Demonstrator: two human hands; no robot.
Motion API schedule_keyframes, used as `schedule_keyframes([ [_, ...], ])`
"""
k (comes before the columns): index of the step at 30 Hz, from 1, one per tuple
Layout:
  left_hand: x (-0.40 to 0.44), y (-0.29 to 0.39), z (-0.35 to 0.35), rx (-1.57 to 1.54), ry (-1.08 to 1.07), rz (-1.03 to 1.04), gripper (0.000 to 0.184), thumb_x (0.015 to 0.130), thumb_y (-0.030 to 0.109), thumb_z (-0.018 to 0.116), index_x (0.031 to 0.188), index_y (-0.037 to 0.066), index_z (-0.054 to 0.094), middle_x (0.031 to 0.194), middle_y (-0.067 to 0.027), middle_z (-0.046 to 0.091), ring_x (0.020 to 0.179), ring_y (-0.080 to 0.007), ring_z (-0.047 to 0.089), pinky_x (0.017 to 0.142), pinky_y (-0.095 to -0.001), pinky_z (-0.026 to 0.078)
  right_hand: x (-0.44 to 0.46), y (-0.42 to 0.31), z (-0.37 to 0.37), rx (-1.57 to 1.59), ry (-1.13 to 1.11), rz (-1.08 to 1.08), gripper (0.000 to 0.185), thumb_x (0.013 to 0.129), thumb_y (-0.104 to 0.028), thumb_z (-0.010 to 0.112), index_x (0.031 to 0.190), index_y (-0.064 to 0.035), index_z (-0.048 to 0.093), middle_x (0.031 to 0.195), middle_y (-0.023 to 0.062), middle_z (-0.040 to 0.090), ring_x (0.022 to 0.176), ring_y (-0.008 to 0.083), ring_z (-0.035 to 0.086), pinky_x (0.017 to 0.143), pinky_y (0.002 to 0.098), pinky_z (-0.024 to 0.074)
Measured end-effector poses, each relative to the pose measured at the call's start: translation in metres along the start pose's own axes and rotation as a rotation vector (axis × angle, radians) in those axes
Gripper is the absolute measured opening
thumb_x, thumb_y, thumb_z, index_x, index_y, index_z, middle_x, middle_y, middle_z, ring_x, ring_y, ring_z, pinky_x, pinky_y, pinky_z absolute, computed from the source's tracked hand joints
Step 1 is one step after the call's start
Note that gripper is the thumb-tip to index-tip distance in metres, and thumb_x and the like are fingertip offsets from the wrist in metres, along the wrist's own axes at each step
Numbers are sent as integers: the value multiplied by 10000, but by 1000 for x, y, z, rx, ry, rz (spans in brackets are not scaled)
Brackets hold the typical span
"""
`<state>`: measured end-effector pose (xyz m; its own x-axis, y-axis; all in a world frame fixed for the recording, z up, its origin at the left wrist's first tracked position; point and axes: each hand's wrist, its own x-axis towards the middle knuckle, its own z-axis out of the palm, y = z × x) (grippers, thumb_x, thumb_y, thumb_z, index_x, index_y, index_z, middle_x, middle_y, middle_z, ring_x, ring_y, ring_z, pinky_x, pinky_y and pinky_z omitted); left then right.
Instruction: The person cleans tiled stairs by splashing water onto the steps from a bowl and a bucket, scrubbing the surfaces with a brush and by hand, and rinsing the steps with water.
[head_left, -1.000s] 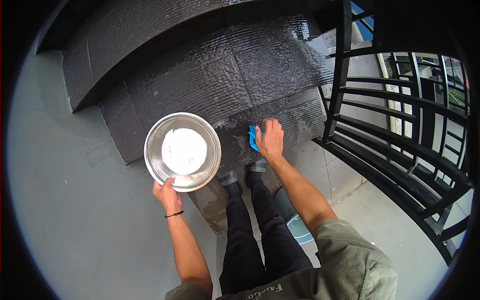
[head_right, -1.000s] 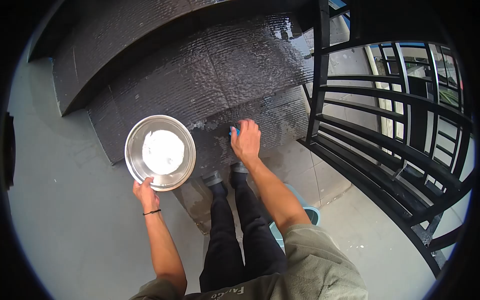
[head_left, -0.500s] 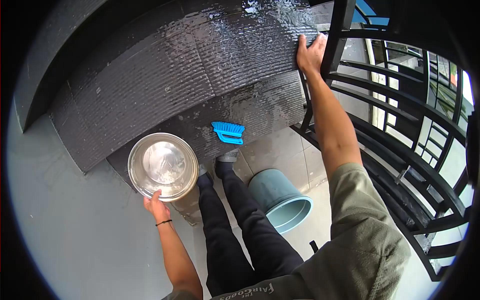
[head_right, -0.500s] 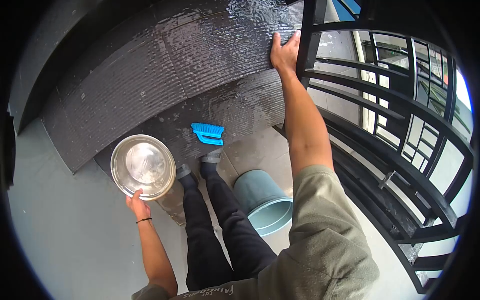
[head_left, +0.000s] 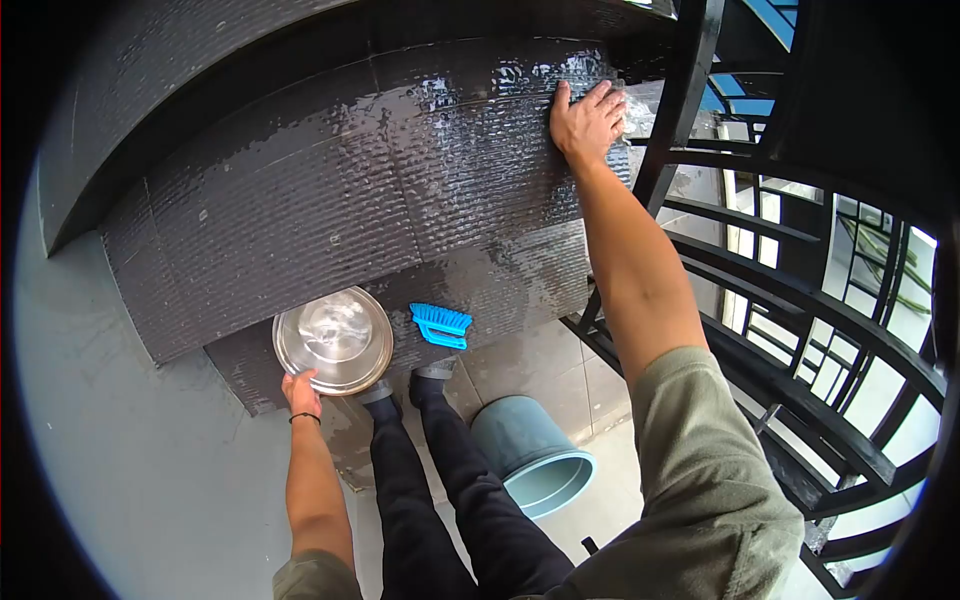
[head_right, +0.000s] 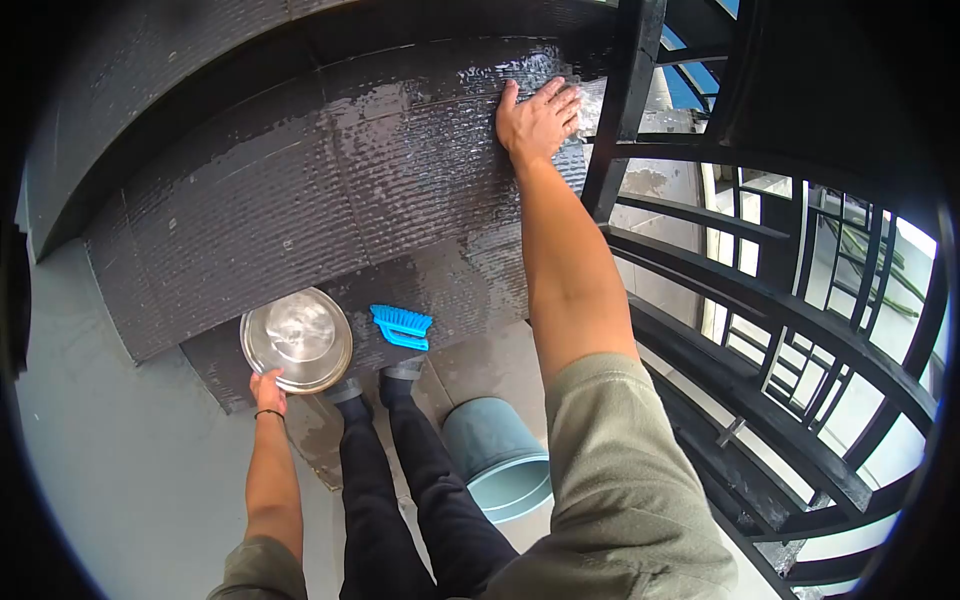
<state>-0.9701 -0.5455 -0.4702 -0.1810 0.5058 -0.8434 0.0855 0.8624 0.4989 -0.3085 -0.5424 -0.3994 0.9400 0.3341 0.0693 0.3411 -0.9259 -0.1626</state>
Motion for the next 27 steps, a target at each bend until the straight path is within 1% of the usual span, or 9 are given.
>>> schedule_keyframes([
  [5,7,-10,9,59,178,108,318,780,-1,653,1087,3,571,995,-68,640,897,-195,605,830,-319,474,-82,-100,-15,52,-145,-615,864,963,-598,404,1525,42,260,1591,326,154,1498,469,86,1216,535,99],
  [8,7,-5,-1,283,78,132,321,811,48,651,1099,-33,534,1059,-117,606,1002,-218,573,941,-340,435,-97,-151,-10,232,-280,-1081,733,971,-557,416,1527,-86,336,1614,175,242,1509,370,158,1218,524,137],
  [10,-19,22,31,385,603,481,438,874,64,642,1255,-28,448,1252,-171,528,1165,-284,527,1034,-427,407,-77,-166,-6,301,-438,-1306,674,974,-540,422,1520,-147,373,1612,97,293,1506,318,206,1220,512,156],
  [14,-73,152,79,651,787,1133,513,906,161,683,1324,-24,451,1347,-222,509,1250,-382,502,1075,-481,385,-23,-110,-14,186,-256,-1098,612,974,-497,449,1479,-152,438,1575,84,369,1471,298,296,1210,490,207],
  [17,-38,209,104,606,776,1100,559,902,225,695,1350,-6,456,1399,-203,487,1310,-376,463,1112,-482,345,16,-40,-11,161,-102,-805,574,976,-419,479,1454,-101,468,1537,175,401,1445,321,339,1188,461,258],
  [19,-6,237,127,571,781,776,743,910,512,617,1435,27,416,1483,-219,417,1410,-369,345,1169,-541,206,48,17,1,17,30,-482,614,990,-449,446,1467,-62,435,1526,217,395,1438,350,341,1190,445,262],
  [21,13,239,150,904,969,725,791,932,576,538,1465,20,358,1550,-216,323,1459,-361,263,1177,-501,219,58,14,-35,2,-373,107,761,1001,-567,342,1539,-37,251,1533,282,342,1434,396,329,1181,452,266],
  [25,11,238,149,958,937,721,862,939,654,451,1498,14,306,1580,-220,275,1486,-361,210,1189,-494,192,39,-43,-2,-142,-90,139,831,981,-594,376,1536,8,230,1549,348,246,1463,477,207,1186,570,152],
  [27,13,240,152,991,931,711,871,944,661,435,1505,9,295,1577,-224,277,1485,-361,213,1185,-498,198,16,-71,17,40,21,-229,871,978,-593,362,1491,106,272,1561,360,206,1476,496,145,1190,584,100],
])
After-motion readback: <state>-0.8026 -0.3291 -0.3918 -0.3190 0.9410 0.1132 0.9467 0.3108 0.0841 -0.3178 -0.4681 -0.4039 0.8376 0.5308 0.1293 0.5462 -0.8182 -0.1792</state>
